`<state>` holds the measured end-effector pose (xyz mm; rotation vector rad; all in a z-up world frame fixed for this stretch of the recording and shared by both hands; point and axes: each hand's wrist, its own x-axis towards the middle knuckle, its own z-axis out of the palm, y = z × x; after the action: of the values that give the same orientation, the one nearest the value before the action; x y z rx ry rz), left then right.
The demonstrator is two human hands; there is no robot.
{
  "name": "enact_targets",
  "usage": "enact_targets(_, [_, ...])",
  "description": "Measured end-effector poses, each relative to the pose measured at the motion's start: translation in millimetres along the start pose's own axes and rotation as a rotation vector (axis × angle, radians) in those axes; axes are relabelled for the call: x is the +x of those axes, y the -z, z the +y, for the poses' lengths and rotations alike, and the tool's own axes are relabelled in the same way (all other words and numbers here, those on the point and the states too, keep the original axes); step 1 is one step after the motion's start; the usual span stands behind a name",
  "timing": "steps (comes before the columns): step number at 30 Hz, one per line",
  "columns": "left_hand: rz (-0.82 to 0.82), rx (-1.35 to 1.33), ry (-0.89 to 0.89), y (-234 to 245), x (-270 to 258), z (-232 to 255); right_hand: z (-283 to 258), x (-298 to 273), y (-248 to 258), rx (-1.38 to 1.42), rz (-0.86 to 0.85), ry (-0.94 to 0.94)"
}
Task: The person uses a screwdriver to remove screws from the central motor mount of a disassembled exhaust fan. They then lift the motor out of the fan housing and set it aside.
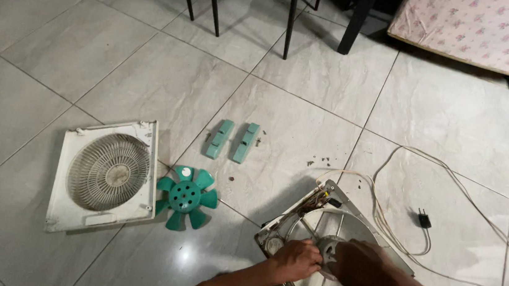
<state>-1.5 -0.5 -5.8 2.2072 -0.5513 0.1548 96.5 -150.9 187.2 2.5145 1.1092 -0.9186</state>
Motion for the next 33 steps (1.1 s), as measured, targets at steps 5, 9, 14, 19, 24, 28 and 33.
enact_targets(5, [0.012,-0.008,-0.051,-3,6,-4,18,12,7,0.129,-0.131,0.063])
enact_targets(9, [0.048,0.008,-0.097,-11,6,-7,30,11,-14,0.042,0.006,0.394])
enact_targets(14, [-0.002,-0.083,-0.117,10,13,-12,28,-4,-6,0.049,-0.137,0.119])
enact_targets(19, [-0.06,-0.165,-0.076,20,17,-8,9,-28,17,0.025,-0.079,0.144])
enact_targets(24, [0.021,-0.205,-0.099,26,16,-11,-26,-22,29,-0.373,0.026,0.291])
enact_targets(28, [-0.02,-0.198,-0.068,25,13,-8,-42,-26,32,0.0,0.494,0.268])
enact_targets(33, [-0.028,-0.188,-0.084,36,24,-1,-53,-25,29,0.794,0.669,0.077])
